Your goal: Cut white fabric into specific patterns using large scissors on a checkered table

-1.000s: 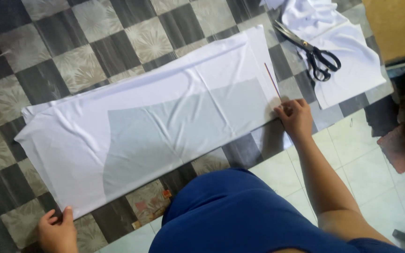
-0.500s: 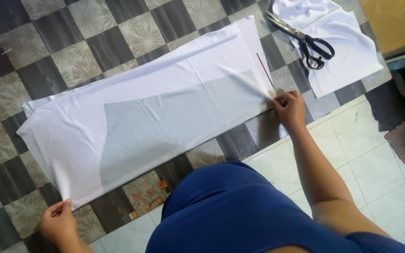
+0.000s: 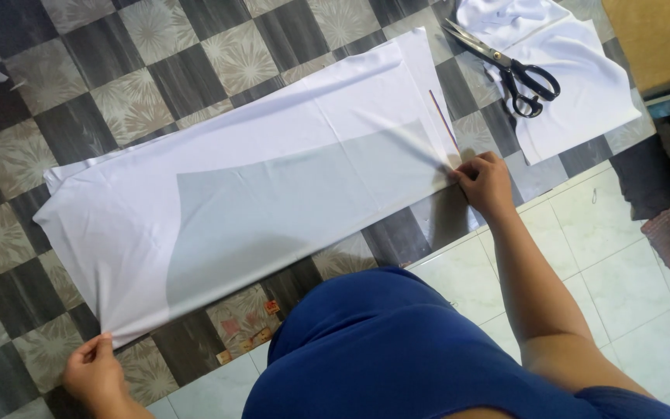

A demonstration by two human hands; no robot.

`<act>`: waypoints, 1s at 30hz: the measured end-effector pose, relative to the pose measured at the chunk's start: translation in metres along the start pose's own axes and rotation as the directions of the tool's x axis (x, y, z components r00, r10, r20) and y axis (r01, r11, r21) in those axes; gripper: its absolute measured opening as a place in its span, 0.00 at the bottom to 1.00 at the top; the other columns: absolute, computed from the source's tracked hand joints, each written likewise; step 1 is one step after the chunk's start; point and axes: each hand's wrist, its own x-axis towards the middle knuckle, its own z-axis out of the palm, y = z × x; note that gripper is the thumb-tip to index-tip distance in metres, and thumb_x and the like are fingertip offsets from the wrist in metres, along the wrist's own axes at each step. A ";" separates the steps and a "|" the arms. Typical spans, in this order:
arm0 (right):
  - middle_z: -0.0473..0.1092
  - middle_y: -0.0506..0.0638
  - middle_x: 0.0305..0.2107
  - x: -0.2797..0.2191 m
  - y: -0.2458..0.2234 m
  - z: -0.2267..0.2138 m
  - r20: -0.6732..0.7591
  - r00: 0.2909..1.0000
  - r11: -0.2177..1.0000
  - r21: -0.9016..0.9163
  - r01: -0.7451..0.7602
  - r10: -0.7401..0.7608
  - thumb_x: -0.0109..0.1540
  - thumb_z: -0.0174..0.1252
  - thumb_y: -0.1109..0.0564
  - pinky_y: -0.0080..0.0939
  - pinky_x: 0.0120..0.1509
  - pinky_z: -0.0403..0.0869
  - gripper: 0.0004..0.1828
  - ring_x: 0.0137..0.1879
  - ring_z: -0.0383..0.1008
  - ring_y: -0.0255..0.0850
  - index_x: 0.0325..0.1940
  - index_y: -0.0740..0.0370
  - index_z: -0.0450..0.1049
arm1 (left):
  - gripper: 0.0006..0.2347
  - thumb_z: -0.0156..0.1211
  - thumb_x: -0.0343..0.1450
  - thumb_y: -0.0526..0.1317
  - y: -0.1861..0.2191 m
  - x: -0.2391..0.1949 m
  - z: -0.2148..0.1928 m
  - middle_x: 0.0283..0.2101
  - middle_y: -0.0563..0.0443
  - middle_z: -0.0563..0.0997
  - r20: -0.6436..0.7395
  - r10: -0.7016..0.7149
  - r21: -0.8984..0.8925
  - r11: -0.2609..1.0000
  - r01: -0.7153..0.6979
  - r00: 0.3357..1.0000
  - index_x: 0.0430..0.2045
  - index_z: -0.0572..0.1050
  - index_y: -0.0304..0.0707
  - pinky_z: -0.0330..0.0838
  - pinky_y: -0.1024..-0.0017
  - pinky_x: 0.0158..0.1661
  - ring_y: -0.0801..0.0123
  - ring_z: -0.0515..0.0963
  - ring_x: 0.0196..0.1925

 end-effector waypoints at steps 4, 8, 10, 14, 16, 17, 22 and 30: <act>0.65 0.50 0.34 0.004 0.004 0.005 -0.055 0.998 1.000 0.020 0.013 -0.011 0.57 0.65 0.53 0.44 0.42 0.67 0.07 0.39 0.65 0.45 0.32 0.58 0.77 | 0.03 0.66 0.71 0.35 -0.009 0.005 0.003 0.31 0.49 0.79 0.007 0.005 0.029 1.000 -0.005 1.000 0.33 0.79 0.37 0.70 0.73 0.35 0.69 0.76 0.32; 0.66 0.52 0.37 0.007 0.007 0.006 -0.030 0.999 1.000 -0.019 0.023 -0.024 0.57 0.65 0.51 0.45 0.46 0.67 0.09 0.42 0.66 0.47 0.33 0.58 0.78 | 0.03 0.65 0.71 0.34 -0.002 0.002 -0.001 0.32 0.46 0.79 0.062 -0.021 -0.031 0.999 0.023 0.998 0.33 0.78 0.35 0.71 0.76 0.37 0.71 0.77 0.34; 0.66 0.52 0.36 0.010 0.009 0.007 0.009 1.000 0.998 -0.066 -0.008 0.008 0.58 0.64 0.50 0.46 0.44 0.66 0.10 0.43 0.65 0.47 0.32 0.57 0.77 | 0.04 0.65 0.71 0.37 0.000 0.000 -0.005 0.31 0.46 0.79 0.047 -0.078 0.057 0.996 0.075 0.996 0.33 0.78 0.37 0.70 0.71 0.36 0.67 0.77 0.33; 0.67 0.52 0.36 0.007 -0.012 -0.005 0.025 1.000 0.997 -0.083 -0.002 0.004 0.58 0.64 0.49 0.46 0.44 0.66 0.11 0.43 0.65 0.47 0.32 0.58 0.78 | 0.04 0.66 0.71 0.35 0.001 0.000 -0.003 0.29 0.44 0.79 0.066 -0.118 0.104 0.988 0.111 0.991 0.32 0.79 0.33 0.71 0.65 0.32 0.64 0.76 0.31; 0.66 0.55 0.40 0.007 -0.034 -0.016 0.073 0.992 0.992 -0.073 -0.101 0.106 0.60 0.60 0.49 0.47 0.44 0.68 0.12 0.45 0.66 0.48 0.38 0.60 0.78 | 0.04 0.63 0.71 0.36 0.004 -0.001 -0.006 0.29 0.45 0.79 0.145 -0.132 0.107 0.987 0.117 0.981 0.32 0.78 0.34 0.69 0.69 0.34 0.65 0.76 0.31; 0.66 0.55 0.40 0.013 -0.032 -0.012 0.075 0.992 0.992 -0.074 -0.098 0.103 0.60 0.60 0.49 0.47 0.44 0.68 0.12 0.45 0.66 0.48 0.38 0.60 0.78 | 0.04 0.63 0.71 0.36 0.005 0.000 -0.007 0.29 0.45 0.79 0.143 -0.134 0.106 0.987 0.120 0.981 0.32 0.78 0.34 0.69 0.69 0.34 0.65 0.76 0.31; 0.68 0.52 0.39 0.055 -0.040 0.011 -0.190 0.979 0.997 -0.010 0.076 -0.076 0.61 0.61 0.54 0.46 0.44 0.68 0.07 0.44 0.66 0.46 0.38 0.60 0.79 | 0.07 0.66 0.69 0.40 0.014 0.000 -0.011 0.29 0.48 0.78 0.174 -0.113 0.145 0.986 0.088 0.978 0.33 0.79 0.35 0.68 0.71 0.36 0.67 0.75 0.31; 0.66 0.50 0.35 0.088 -0.043 0.037 -0.273 0.947 0.986 -0.064 0.156 -0.168 0.57 0.64 0.53 0.47 0.45 0.66 0.06 0.43 0.64 0.49 0.30 0.56 0.77 | 0.07 0.66 0.69 0.39 0.006 -0.001 -0.007 0.30 0.47 0.79 0.150 -0.104 0.109 0.990 0.088 0.983 0.33 0.78 0.34 0.69 0.72 0.36 0.68 0.76 0.31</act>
